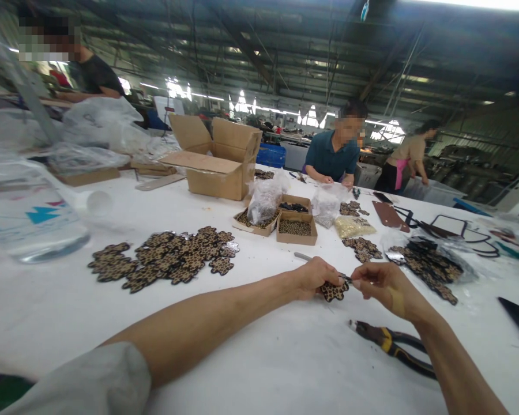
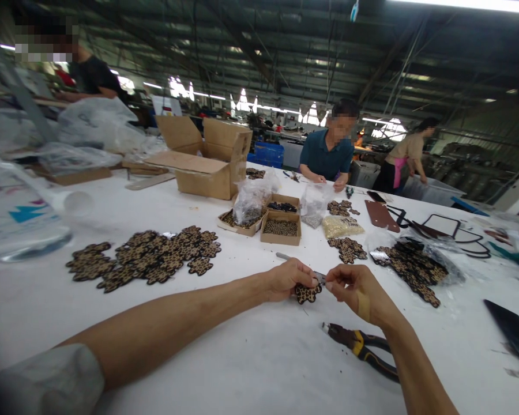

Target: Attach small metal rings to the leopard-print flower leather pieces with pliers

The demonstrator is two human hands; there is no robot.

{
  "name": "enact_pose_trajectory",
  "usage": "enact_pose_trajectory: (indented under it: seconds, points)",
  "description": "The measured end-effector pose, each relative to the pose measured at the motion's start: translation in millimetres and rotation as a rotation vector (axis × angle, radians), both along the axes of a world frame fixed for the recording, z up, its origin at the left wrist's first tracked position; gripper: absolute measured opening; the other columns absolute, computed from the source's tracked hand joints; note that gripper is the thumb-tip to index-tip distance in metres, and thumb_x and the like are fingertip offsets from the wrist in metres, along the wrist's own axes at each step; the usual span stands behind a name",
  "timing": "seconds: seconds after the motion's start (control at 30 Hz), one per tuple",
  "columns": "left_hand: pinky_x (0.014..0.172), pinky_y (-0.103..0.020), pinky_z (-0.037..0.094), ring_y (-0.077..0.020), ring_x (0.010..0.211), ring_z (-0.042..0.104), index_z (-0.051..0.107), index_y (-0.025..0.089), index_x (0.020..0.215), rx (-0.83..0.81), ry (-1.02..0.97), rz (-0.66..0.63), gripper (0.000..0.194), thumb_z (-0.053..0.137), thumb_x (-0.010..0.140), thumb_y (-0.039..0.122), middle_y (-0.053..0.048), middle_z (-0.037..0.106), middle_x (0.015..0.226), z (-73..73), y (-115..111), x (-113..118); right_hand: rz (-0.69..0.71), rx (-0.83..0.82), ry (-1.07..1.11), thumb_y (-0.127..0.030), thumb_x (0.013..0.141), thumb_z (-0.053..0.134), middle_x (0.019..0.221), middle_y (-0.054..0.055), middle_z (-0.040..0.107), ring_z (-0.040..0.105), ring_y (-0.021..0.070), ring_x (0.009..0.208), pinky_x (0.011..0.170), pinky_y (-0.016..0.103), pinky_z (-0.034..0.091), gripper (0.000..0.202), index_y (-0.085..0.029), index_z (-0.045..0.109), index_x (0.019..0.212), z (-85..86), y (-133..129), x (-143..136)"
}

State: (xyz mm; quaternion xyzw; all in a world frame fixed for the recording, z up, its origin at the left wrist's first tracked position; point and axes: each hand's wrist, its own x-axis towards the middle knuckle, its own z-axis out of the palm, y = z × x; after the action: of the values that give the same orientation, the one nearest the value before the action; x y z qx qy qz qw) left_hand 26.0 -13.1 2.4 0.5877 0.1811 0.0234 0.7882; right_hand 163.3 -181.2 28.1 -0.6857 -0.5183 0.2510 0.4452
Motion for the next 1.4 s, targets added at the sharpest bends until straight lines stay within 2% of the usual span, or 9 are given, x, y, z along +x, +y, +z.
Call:
enact_pose_trajectory:
  seconds: [0.3,0.43,0.7,0.9,1.0,1.1,1.2,1.3,1.4]
  points:
    - [0.052,-0.028,0.040,-0.0142,0.054,0.055,0.065,0.011,0.060,-0.038,0.002,-0.019,0.023,0.082,0.048,0.020,-0.003,0.062,0.058,2.2,0,-1,0.026,0.007,-0.139,-0.039,0.090,0.062,0.066,0.001,0.059,0.049,0.0144,0.060,0.054,0.027,0.037,0.022,-0.018,0.068,0.084,-6.8,3,-9]
    - [0.055,-0.028,0.043,-0.0144,0.057,0.056,0.066,0.010,0.065,-0.158,-0.014,-0.017,0.019,0.078,0.053,0.017,-0.004,0.062,0.060,2.7,2,-1,0.006,0.048,-0.127,-0.044,0.092,0.059,0.068,0.001,0.058,0.051,0.0153,0.061,0.055,0.027,0.041,0.027,-0.019,0.065,0.085,-9.0,5,-13]
    - [0.063,-0.030,0.047,-0.0175,0.068,0.062,0.070,0.007,0.086,-0.394,0.004,-0.170,0.021,0.069,0.069,0.019,-0.010,0.069,0.079,8.0,9,-4,-0.071,0.195,-0.091,-0.048,0.093,0.057,0.069,0.001,0.058,0.054,0.0169,0.062,0.059,0.029,0.044,0.029,-0.021,0.062,0.085,-13.3,14,-20]
    - [0.063,-0.031,0.047,-0.0177,0.065,0.062,0.068,0.006,0.086,-0.401,-0.029,-0.226,0.019,0.068,0.071,0.019,-0.010,0.067,0.074,11.0,12,-5,-0.094,0.231,-0.079,-0.050,0.092,0.058,0.071,0.002,0.059,0.055,0.0181,0.064,0.062,0.030,0.045,0.030,-0.021,0.063,0.086,-15.7,19,-25]
    - [0.061,-0.031,0.046,-0.0172,0.062,0.061,0.067,0.006,0.082,-0.387,-0.064,-0.238,0.018,0.070,0.069,0.019,-0.010,0.066,0.073,9.7,13,-4,-0.087,0.198,-0.112,-0.052,0.092,0.057,0.073,0.003,0.061,0.057,0.0189,0.067,0.063,0.030,0.045,0.032,-0.021,0.063,0.087,-9.3,16,-21]
    - [0.062,-0.031,0.046,-0.0179,0.063,0.062,0.064,0.009,0.075,-0.354,-0.103,-0.191,0.017,0.074,0.067,0.019,-0.010,0.067,0.073,8.6,16,-4,-0.092,0.086,-0.272,-0.052,0.088,0.061,0.074,0.004,0.065,0.057,0.0196,0.068,0.060,0.030,0.043,0.031,-0.021,0.064,0.088,4.7,3,-11]
    - [0.061,-0.031,0.047,-0.0181,0.061,0.063,0.061,0.011,0.071,-0.329,-0.153,-0.131,0.020,0.077,0.064,0.020,-0.008,0.066,0.070,8.5,22,-4,-0.110,-0.107,-0.479,-0.053,0.081,0.067,0.073,0.004,0.067,0.058,0.0202,0.065,0.058,0.030,0.041,0.031,-0.022,0.066,0.084,11.6,-22,-2]
    - [0.059,-0.031,0.047,-0.0177,0.061,0.062,0.058,0.012,0.069,-0.331,-0.191,-0.061,0.024,0.079,0.062,0.020,-0.007,0.063,0.067,7.3,29,-2,-0.134,-0.297,-0.580,-0.057,0.075,0.071,0.083,0.008,0.071,0.064,0.0236,0.070,0.062,0.032,0.047,0.037,-0.024,0.068,0.090,-5.0,-54,1]
    - [0.058,-0.030,0.048,-0.0176,0.062,0.063,0.058,0.011,0.073,-0.323,-0.191,0.012,0.025,0.080,0.062,0.020,-0.006,0.063,0.068,2.9,34,1,-0.160,-0.338,-0.615,-0.056,0.068,0.078,0.106,0.013,0.072,0.069,0.0303,0.088,0.072,0.035,0.053,0.053,-0.027,0.071,0.111,-38.4,-84,0]
